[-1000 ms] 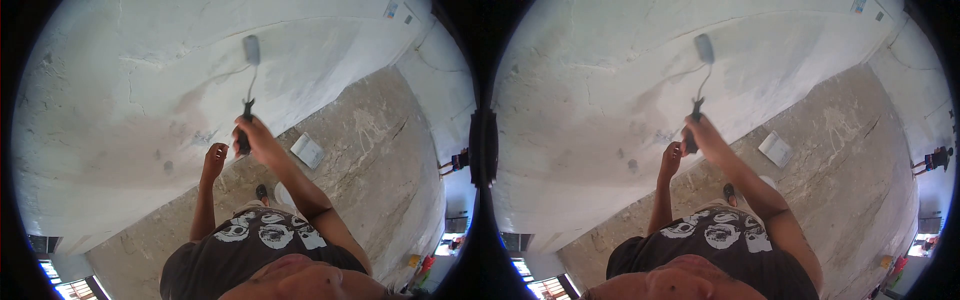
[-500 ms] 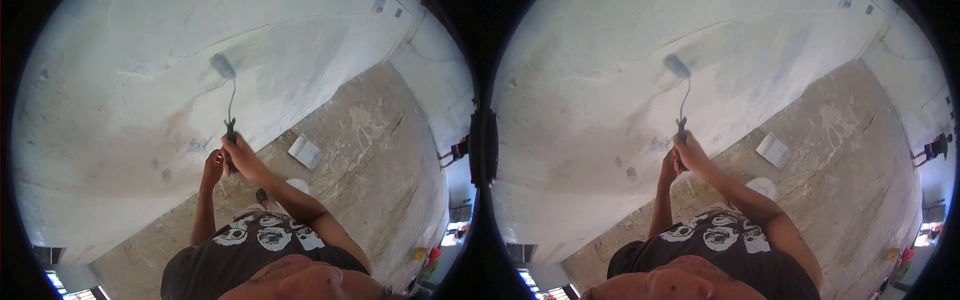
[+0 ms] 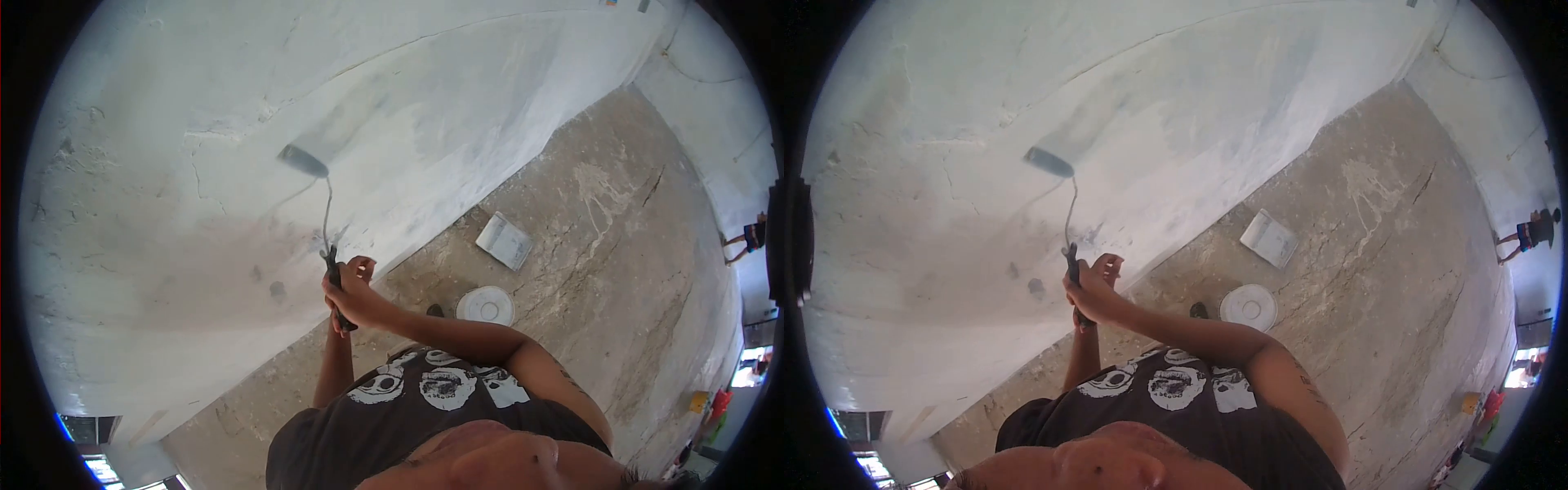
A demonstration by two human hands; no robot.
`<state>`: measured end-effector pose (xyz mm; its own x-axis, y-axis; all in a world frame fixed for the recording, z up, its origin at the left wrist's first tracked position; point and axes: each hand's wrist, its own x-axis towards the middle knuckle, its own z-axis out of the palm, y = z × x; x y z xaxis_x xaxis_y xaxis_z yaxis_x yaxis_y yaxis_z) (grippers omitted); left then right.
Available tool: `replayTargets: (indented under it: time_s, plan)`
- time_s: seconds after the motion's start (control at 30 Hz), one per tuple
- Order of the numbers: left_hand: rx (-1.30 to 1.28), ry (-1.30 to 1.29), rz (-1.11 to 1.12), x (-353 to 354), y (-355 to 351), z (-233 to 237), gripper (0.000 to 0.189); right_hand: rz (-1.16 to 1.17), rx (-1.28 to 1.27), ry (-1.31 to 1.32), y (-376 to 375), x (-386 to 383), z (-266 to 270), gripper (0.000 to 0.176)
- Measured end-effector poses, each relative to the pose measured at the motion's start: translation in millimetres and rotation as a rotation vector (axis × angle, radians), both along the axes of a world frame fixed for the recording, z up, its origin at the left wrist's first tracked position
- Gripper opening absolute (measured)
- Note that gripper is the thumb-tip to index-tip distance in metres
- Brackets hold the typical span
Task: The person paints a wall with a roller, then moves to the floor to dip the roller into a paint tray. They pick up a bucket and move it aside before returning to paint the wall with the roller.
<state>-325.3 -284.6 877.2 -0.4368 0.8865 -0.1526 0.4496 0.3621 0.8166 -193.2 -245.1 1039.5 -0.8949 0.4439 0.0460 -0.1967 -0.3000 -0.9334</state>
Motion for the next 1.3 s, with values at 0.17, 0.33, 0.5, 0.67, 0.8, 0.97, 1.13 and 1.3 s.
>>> replayTargets:
  time_s: [0.17, 0.33, 0.5, 0.67, 0.8, 0.97, 1.13, 1.3]
  plan:
    - [0.922, -0.804, -0.281, 29.8, -3.6, 31.3, 0.055, -0.163, 0.083, -0.060, 10.3, -6.9, -15.0, 0.023]
    - [0.172, 0.007, 0.085, 14.5, -14.2, 23.4, 0.026, -0.294, -0.229, 0.005, 121.5, 14.9, 37.6, 0.026]
    - [0.171, -0.023, 0.051, 8.8, -8.5, 15.2, 0.025, -0.184, -0.119, -0.148, 93.4, -0.6, 22.3, 0.029]
    - [0.275, -0.789, 0.248, -26.8, -6.6, -54.3, 0.026, -0.083, 0.146, -0.086, 17.0, -7.7, -27.5, 0.025]
    - [0.175, -0.216, 0.028, 2.4, 18.8, 44.6, 0.028, -0.216, 0.209, -0.237, 48.8, 6.3, -14.5, 0.027]
    - [0.195, 0.024, 0.058, 4.8, 12.9, 36.9, 0.024, -0.556, 0.723, -0.360, 160.7, 26.5, -30.6, 0.027]
    - [0.193, 0.020, 0.054, 11.1, 5.1, 24.7, 0.025, -0.577, 1.043, -0.683, 203.3, 47.0, -67.3, 0.025]
    - [0.195, -0.008, 0.047, 9.2, 13.8, 31.6, 0.025, -0.776, 1.125, -0.566, 199.0, 35.6, -81.7, 0.027]
